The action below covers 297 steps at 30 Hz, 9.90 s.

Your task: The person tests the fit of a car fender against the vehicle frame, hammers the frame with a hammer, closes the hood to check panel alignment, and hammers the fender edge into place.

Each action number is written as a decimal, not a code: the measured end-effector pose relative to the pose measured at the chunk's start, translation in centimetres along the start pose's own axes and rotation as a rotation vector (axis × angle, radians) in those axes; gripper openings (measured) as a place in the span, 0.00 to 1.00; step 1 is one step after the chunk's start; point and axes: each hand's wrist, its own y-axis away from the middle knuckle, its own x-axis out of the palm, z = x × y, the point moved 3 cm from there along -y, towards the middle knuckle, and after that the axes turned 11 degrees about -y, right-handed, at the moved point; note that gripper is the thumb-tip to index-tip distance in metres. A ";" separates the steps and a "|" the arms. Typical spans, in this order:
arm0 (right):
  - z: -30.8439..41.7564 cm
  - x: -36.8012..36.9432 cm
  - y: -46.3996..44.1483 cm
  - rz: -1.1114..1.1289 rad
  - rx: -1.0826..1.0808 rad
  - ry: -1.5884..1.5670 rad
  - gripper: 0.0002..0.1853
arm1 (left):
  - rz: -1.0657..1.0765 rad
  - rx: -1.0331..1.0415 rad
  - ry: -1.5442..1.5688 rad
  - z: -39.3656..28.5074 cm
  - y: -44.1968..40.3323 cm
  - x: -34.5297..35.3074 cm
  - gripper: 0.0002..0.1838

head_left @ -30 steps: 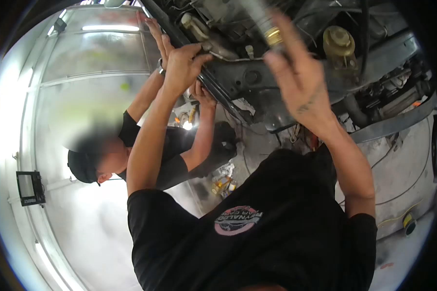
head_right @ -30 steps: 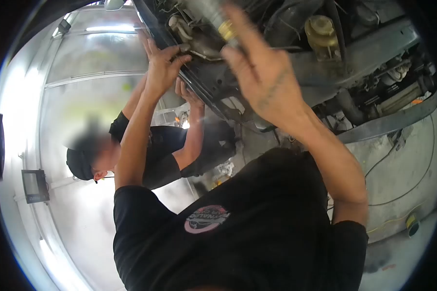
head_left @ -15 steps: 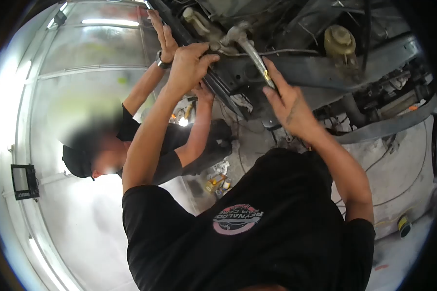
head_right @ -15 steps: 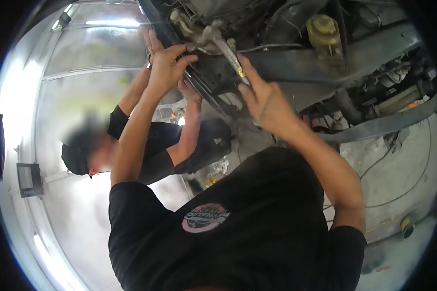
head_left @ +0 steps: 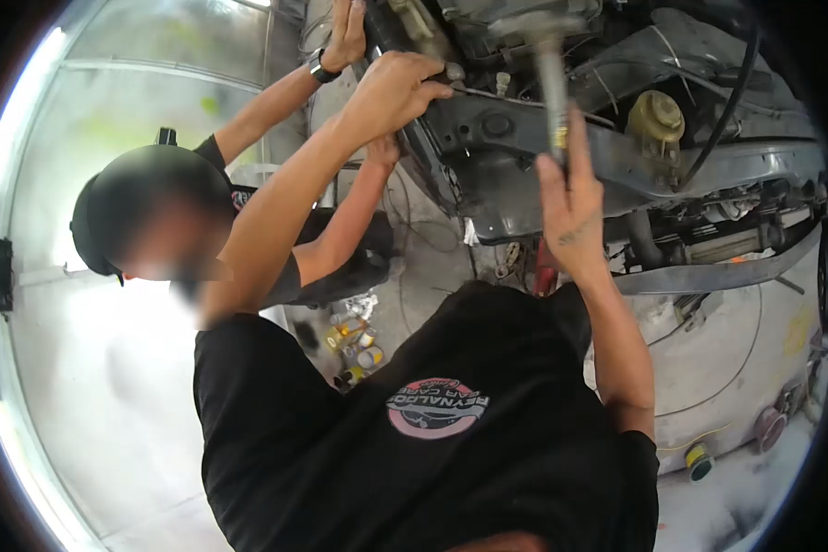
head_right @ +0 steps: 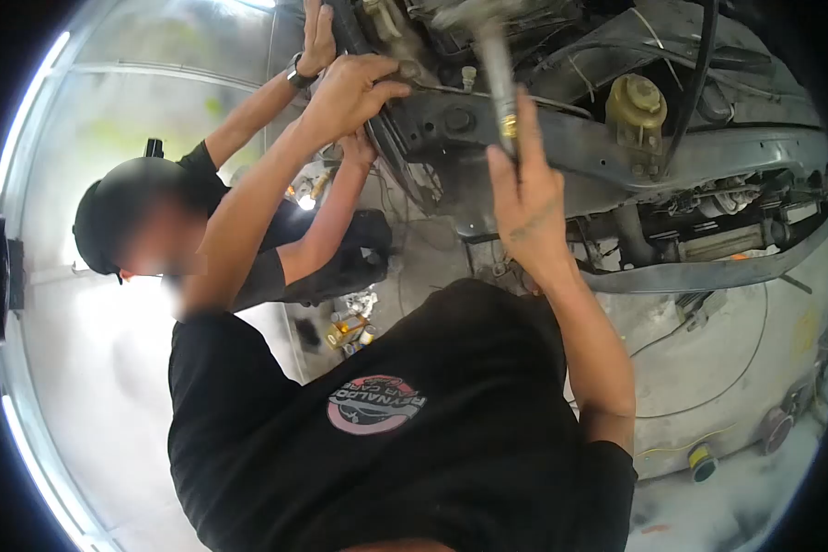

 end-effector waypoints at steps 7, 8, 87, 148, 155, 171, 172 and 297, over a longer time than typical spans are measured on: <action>1.6 -1.9 2.4 -0.053 0.007 0.003 0.32 | 0.064 -0.035 0.109 -2.2 1.5 0.0 0.16; 2.4 -2.4 2.8 -0.125 -0.041 -0.013 0.32 | 0.075 -0.056 0.096 -2.2 1.9 0.6 0.16; 0.6 -0.1 10.2 -0.159 0.118 -0.094 0.34 | 0.064 0.183 0.089 -5.8 3.4 1.2 0.16; -4.1 4.8 8.6 -0.106 0.052 0.286 0.22 | -0.527 -1.095 1.956 -8.2 16.2 15.0 0.23; -2.9 5.7 7.3 -0.106 -0.038 0.462 0.22 | -0.414 -1.122 1.924 -8.0 15.6 13.2 0.24; -0.6 8.3 3.0 -0.041 -0.141 0.575 0.23 | -0.545 -1.130 1.905 -7.9 15.7 14.3 0.19; -0.1 8.5 3.0 -0.065 -0.177 0.543 0.23 | -0.567 -1.129 1.912 -7.9 15.6 14.3 0.19; -3.1 1.3 1.7 -0.712 0.057 0.504 0.33 | 0.161 -0.841 1.753 -4.2 16.5 13.2 0.27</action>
